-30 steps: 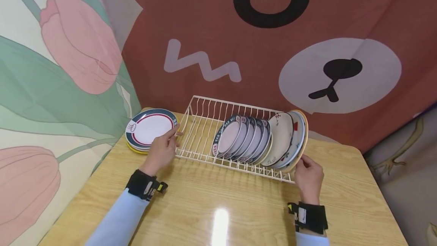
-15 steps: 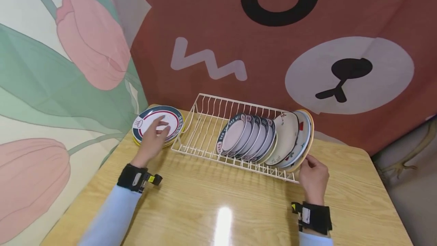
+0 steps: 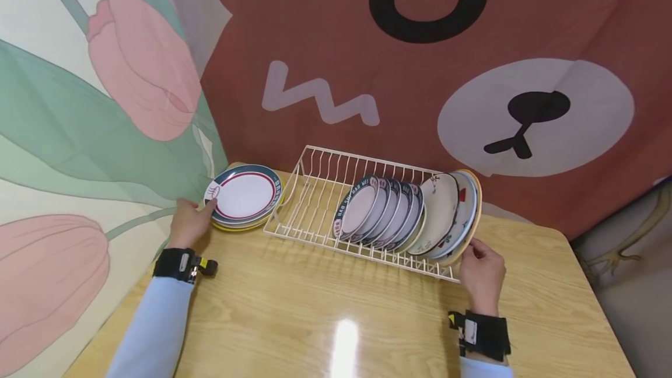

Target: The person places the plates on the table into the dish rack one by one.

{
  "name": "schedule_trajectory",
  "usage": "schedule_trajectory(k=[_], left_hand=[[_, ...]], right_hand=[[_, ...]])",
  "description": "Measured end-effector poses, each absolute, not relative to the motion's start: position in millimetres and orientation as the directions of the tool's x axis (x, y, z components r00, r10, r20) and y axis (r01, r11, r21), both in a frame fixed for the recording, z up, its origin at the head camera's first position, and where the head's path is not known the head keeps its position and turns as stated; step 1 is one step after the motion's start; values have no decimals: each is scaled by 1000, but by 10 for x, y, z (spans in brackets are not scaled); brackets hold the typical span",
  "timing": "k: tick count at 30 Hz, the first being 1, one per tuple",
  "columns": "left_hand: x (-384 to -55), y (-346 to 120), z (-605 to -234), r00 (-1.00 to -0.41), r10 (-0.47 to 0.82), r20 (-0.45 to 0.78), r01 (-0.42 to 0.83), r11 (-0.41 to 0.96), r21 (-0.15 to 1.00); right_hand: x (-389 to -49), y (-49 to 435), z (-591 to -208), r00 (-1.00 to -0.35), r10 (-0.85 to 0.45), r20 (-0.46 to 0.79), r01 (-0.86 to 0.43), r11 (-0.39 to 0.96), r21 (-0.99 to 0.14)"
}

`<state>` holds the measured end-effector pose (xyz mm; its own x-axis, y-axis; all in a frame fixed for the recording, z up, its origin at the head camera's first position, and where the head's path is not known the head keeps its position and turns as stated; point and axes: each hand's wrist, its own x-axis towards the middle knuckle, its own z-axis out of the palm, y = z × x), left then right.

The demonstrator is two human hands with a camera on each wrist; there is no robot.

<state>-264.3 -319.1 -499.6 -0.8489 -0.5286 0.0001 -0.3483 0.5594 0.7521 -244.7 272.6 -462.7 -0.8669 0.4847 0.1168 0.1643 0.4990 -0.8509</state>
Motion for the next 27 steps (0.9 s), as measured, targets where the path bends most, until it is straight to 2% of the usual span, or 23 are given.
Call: schedule_trajectory(k=[12,20,27], left_hand=[[-2753,-3245,-5139,-879,-476,-11,-339,610,716],[-2734,-3281,-5118,-858,-505,94,-289,626,724],[-2735,-3211,-4980,-827,-547,134,-227,542,809]], right_hand=[[-2448,2707,-4654,-858,498,125,157,486,-860],[-2470,2714,-4680,-859,496,128,158,495,-855],[-2460,2717,-4669,-857,500,126,162,494,-854]])
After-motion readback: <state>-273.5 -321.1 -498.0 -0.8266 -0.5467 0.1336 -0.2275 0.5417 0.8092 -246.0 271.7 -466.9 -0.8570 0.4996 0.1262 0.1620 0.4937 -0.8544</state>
